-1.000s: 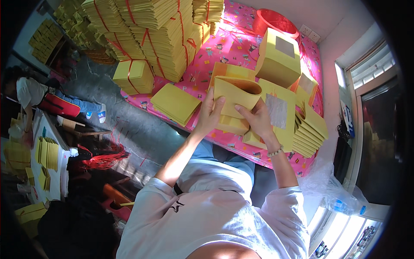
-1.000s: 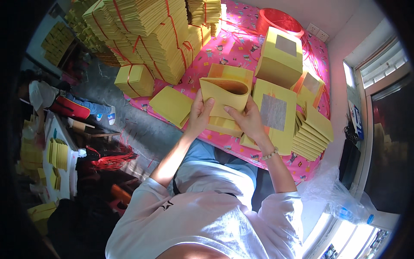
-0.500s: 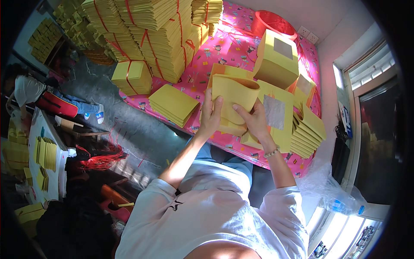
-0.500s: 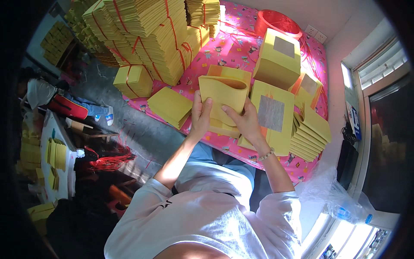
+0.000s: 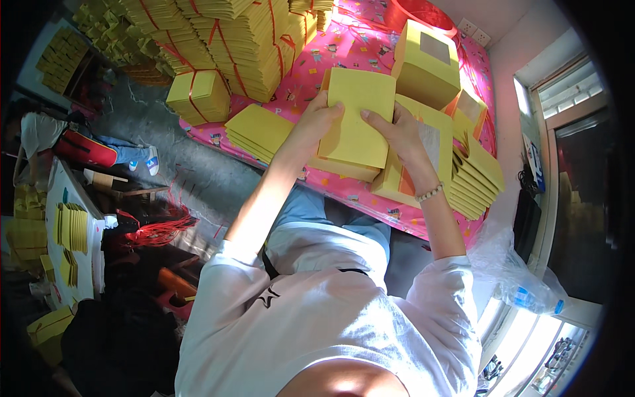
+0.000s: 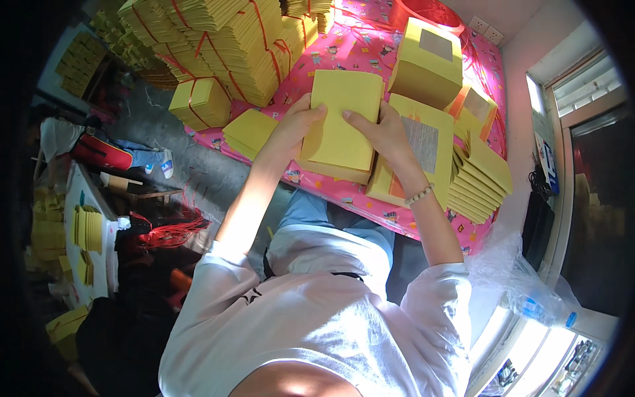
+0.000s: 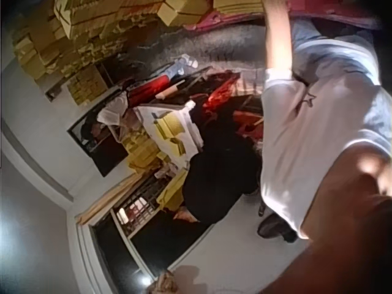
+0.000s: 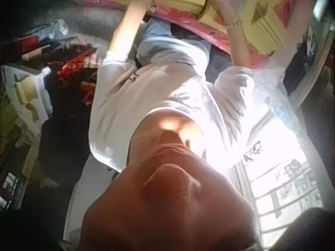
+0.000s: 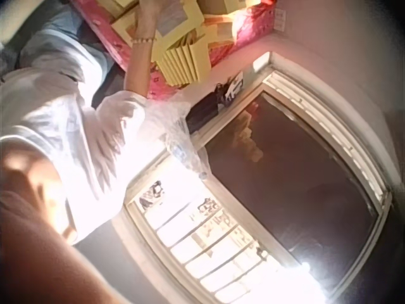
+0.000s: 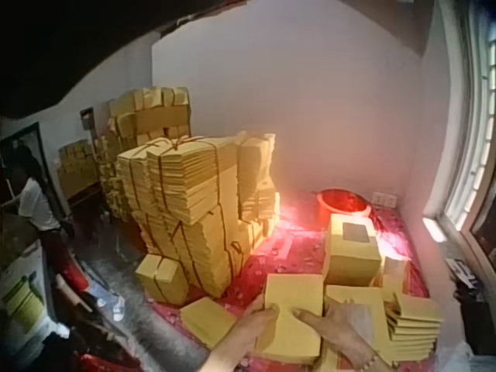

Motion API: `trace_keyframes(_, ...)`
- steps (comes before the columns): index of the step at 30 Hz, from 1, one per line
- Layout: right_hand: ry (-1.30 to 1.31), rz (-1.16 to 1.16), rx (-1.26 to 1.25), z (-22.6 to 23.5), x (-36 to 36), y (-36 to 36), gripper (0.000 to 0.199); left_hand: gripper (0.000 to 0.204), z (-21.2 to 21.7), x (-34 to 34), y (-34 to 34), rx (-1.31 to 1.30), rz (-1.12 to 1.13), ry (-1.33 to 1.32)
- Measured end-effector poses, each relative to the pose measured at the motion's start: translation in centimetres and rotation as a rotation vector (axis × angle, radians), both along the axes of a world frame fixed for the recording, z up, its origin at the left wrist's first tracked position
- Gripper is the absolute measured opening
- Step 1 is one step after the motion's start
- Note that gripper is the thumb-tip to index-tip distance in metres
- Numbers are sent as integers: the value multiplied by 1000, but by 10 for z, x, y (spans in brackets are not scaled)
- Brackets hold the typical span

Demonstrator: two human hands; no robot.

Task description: The person folds yellow paper sheets into small rectangular packets by hand. They repeatedly pick up a sheet, fold it in half, and place the finished packet onto a growing stack on the table.

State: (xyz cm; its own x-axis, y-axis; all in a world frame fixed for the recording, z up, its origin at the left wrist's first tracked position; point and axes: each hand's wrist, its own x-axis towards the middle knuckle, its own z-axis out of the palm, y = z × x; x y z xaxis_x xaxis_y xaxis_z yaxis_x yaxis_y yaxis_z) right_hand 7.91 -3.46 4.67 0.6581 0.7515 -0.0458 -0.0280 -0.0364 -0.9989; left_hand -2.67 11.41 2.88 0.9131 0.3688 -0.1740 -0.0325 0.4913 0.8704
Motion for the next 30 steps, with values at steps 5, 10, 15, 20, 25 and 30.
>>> trace_keyframes(5,83,-1,-16,-2,3,1,43,35,2,5,2,-1,-67,30)
trace_keyframes(10,93,-1,-44,4,2,0,42,36,4,8,1,-20,-45,85)
trace_keyframes(15,69,-9,-49,1,2,-2,41,37,3,8,0,-27,-62,98)
trace_keyframes(20,77,-7,-85,1,2,-2,41,36,5,6,1,-54,-103,114)
trace_keyframes(25,108,-3,-86,3,1,-1,40,36,2,6,2,-48,-106,138)
trace_keyframes(30,-9,-4,-18,5,-6,-3,39,31,7,-1,-11,70,25,15)
